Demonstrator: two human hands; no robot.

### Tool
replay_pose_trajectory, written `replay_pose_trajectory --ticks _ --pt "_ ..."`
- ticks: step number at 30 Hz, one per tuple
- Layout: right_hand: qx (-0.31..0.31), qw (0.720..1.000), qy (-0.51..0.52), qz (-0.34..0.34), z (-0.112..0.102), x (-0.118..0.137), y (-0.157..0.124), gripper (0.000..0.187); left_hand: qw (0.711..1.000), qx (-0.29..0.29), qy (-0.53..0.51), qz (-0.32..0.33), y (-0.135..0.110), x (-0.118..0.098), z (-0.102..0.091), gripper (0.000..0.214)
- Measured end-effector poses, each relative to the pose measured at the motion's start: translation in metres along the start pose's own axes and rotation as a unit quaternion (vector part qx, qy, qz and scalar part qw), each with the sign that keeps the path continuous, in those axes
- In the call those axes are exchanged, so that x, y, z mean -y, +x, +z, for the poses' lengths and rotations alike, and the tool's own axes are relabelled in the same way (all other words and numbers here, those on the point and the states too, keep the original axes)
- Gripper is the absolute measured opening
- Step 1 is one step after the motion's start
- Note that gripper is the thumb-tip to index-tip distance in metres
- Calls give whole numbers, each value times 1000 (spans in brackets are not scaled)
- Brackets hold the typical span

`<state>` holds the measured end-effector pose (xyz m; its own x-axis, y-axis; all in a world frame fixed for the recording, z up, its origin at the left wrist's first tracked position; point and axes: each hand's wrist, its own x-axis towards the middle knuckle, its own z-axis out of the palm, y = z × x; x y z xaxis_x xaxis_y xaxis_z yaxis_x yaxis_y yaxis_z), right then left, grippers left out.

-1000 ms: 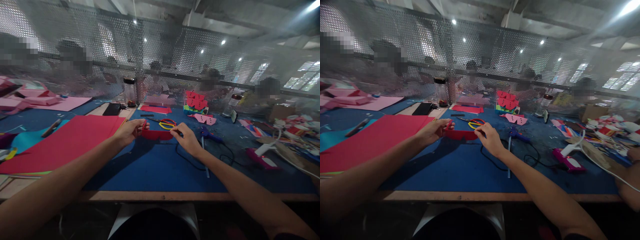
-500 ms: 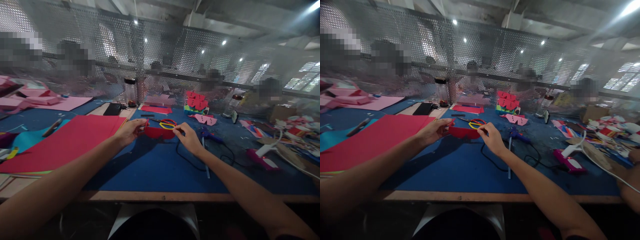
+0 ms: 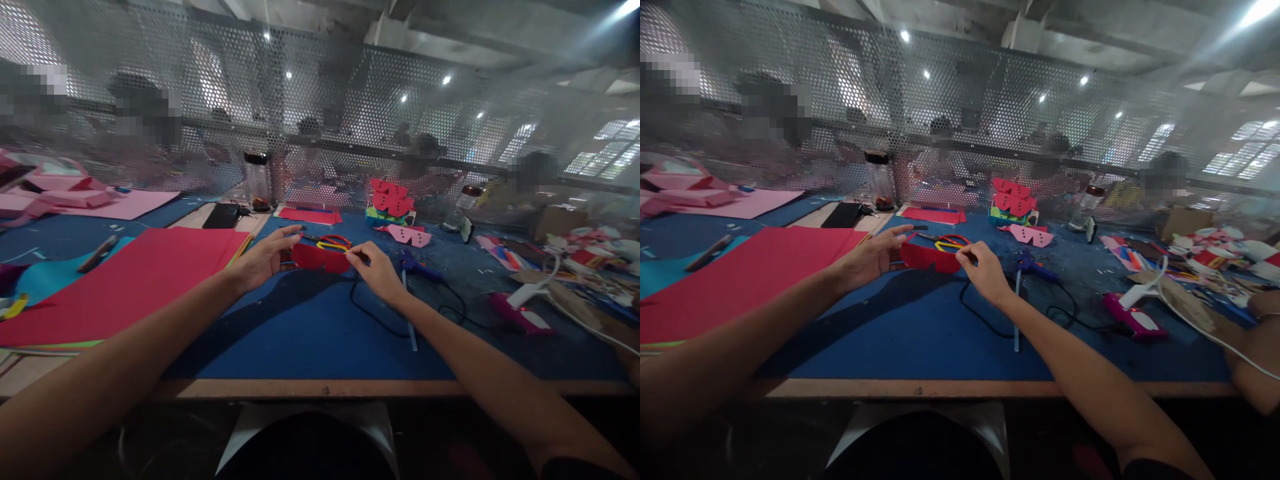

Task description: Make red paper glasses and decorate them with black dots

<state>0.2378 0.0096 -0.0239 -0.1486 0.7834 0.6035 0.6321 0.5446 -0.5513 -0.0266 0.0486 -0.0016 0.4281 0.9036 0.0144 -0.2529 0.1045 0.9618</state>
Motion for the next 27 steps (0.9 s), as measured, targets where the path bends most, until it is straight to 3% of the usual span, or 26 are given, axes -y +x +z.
replay_pose_trajectory --ticks 3,9,15,18,22,24,27 --pt "1 1000 -3 3 0 -1 0 15 1000 12 20 3 -1 0 1 49" --pt "2 1000 5 7 1 -3 -1 15 997 -11 71 -6 2 5 -3 28" --pt "0 1000 2 5 1 -2 0 16 987 -31 151 32 0 7 -3 20" --pt "1 1000 -4 -4 0 -1 0 15 966 -47 239 89 -2 4 0 24" --pt "-5 1000 -10 -22 0 2 0 13 906 -95 353 212 -5 1 6 29" --pt "-6 1000 -15 -24 0 4 -1 13 889 -86 373 251 -6 2 9 28" --pt "0 1000 -17 -26 3 7 -3 14 886 -45 390 247 -5 8 10 18"
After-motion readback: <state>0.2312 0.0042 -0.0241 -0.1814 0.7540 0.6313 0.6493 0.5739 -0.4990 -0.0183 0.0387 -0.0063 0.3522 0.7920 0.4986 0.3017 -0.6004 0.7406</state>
